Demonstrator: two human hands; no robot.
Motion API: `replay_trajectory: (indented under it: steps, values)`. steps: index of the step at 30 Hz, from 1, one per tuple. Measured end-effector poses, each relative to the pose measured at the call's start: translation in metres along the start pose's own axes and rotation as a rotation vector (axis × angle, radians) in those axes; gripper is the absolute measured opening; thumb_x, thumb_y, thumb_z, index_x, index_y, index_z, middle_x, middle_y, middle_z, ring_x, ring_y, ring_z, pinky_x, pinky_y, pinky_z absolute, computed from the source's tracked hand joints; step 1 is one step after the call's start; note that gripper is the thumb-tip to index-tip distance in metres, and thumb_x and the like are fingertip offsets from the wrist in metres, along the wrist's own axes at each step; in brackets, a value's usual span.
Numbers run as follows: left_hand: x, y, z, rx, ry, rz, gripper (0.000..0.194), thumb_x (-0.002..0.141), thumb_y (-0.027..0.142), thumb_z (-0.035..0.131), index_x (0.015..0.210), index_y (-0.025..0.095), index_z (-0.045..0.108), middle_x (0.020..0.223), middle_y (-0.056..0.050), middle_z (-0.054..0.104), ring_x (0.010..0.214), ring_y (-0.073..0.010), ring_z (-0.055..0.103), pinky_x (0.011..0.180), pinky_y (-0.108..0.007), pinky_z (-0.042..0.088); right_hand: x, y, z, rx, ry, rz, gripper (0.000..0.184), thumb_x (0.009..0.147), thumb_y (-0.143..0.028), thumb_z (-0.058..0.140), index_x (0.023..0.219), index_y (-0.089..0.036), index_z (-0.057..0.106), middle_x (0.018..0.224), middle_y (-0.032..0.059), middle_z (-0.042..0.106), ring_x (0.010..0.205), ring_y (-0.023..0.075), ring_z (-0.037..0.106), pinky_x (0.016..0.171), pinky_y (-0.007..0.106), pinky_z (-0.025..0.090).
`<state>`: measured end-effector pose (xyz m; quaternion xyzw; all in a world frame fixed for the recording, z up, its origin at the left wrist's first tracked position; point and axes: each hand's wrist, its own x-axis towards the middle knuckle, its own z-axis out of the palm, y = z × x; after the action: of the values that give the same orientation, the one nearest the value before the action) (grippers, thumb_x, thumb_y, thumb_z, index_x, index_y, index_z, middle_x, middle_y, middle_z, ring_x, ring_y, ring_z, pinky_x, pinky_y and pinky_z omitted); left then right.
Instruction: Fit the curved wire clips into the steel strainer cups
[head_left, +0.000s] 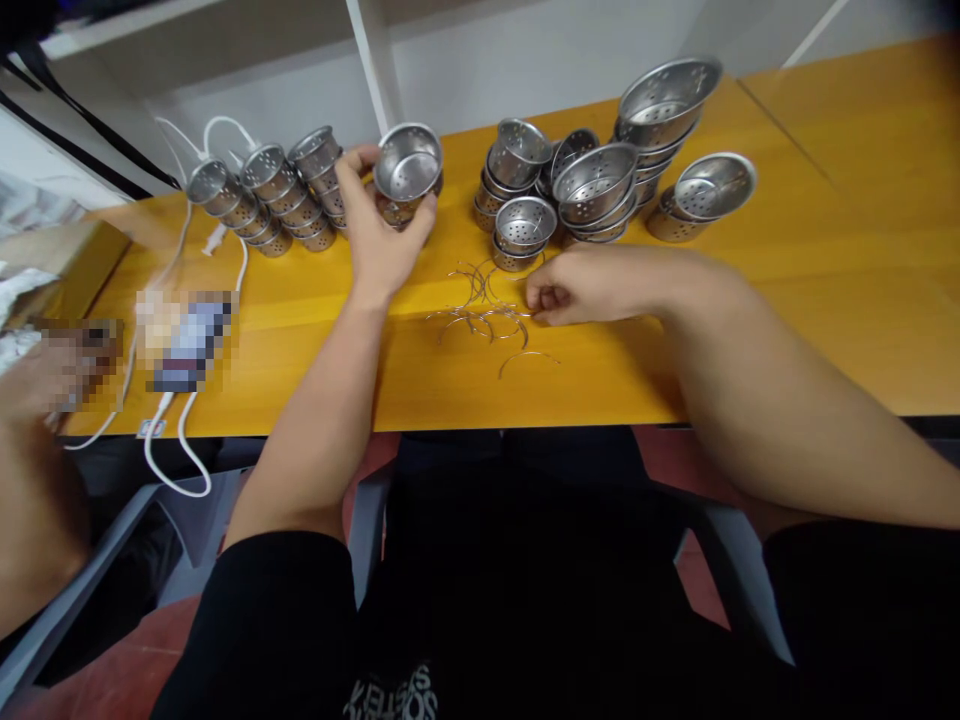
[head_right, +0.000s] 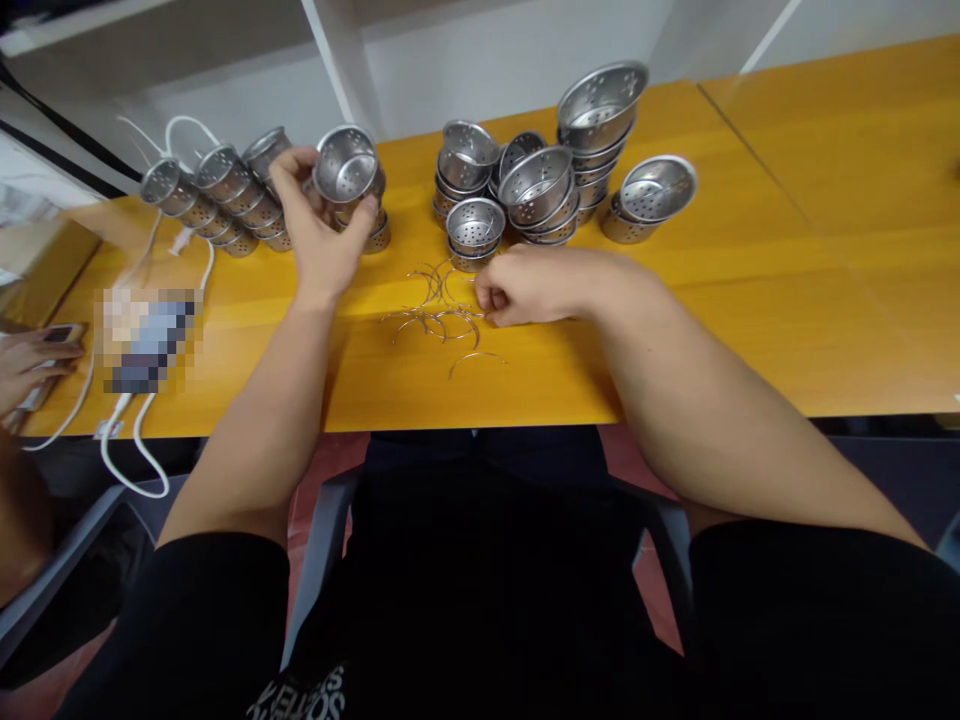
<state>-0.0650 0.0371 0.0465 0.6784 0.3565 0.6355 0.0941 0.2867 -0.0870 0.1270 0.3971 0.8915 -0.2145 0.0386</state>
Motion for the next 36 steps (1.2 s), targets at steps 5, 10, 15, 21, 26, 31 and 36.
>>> replay_trajectory:
  steps: [5,10,15,21,26,31,36]
  values:
    - [-0.020,0.021,0.026,-0.004,-0.164,0.061,0.117,0.078,0.118,0.087,0.163,0.045,0.053,0.159,-0.011,0.062,0.157,-0.0426,0.066,0.138,-0.065,0.059,0.001,-0.015,0.002,-0.081,-0.061,0.046,0.011,0.098,-0.018,0.075,0.100,-0.025,0.084,0.093,0.0055,0.086,0.079,0.0273,0.075,0.076,0.042,0.050]
    - [-0.031,0.008,0.031,0.031,-0.264,0.088,0.105,0.085,0.113,0.089,0.156,0.040,0.063,0.150,-0.009,0.068,0.151,-0.0426,0.072,0.139,-0.069,0.060,0.003,-0.037,0.006,-0.187,-0.115,0.121,0.007,0.097,-0.018,0.084,0.097,-0.025,0.083,0.091,0.0059,0.082,0.075,0.0261,0.068,0.070,0.041,0.044]
    - [-0.034,-0.001,0.031,0.024,-0.323,0.074,0.103,0.089,0.106,0.092,0.161,0.040,0.062,0.159,-0.010,0.070,0.158,-0.0427,0.071,0.143,-0.066,0.057,0.006,-0.044,0.012,-0.186,-0.054,0.057,0.027,0.092,-0.018,0.090,0.077,-0.027,0.068,0.078,0.0032,0.071,0.068,0.0238,0.059,0.069,0.041,0.035]
    - [-0.036,0.006,0.032,-0.006,-0.329,0.059,0.107,0.089,0.110,0.089,0.161,0.037,0.060,0.157,-0.012,0.074,0.150,-0.0401,0.079,0.138,-0.063,0.063,0.008,-0.031,0.012,-0.072,0.068,-0.085,0.027,0.091,-0.024,0.084,0.082,-0.029,0.060,0.080,0.0018,0.071,0.068,0.0231,0.057,0.069,0.041,0.035]
    - [-0.034,0.014,0.031,-0.001,-0.339,0.025,0.110,0.085,0.109,0.094,0.159,0.036,0.059,0.156,-0.011,0.077,0.149,-0.0396,0.082,0.139,-0.063,0.064,0.004,-0.017,0.004,0.102,0.256,-0.187,0.023,0.089,-0.033,0.078,0.090,-0.030,0.055,0.078,-0.0006,0.066,0.072,0.0232,0.057,0.075,0.042,0.045]
    - [-0.034,0.019,0.030,-0.043,-0.362,0.023,0.112,0.082,0.113,0.092,0.158,0.036,0.063,0.155,-0.011,0.079,0.149,-0.0407,0.083,0.138,-0.065,0.066,-0.002,-0.021,0.002,0.352,0.324,-0.181,0.020,0.092,-0.035,0.077,0.097,-0.032,0.059,0.085,0.0018,0.069,0.078,0.0266,0.062,0.078,0.046,0.053]
    - [-0.035,0.020,0.030,-0.049,-0.351,0.004,0.113,0.079,0.115,0.092,0.155,0.036,0.065,0.152,-0.011,0.079,0.145,-0.0397,0.083,0.134,-0.064,0.068,-0.001,-0.022,0.006,0.485,0.484,-0.202,0.020,0.102,-0.046,0.079,0.114,-0.030,0.076,0.096,0.0069,0.079,0.087,0.0318,0.072,0.083,0.052,0.058]
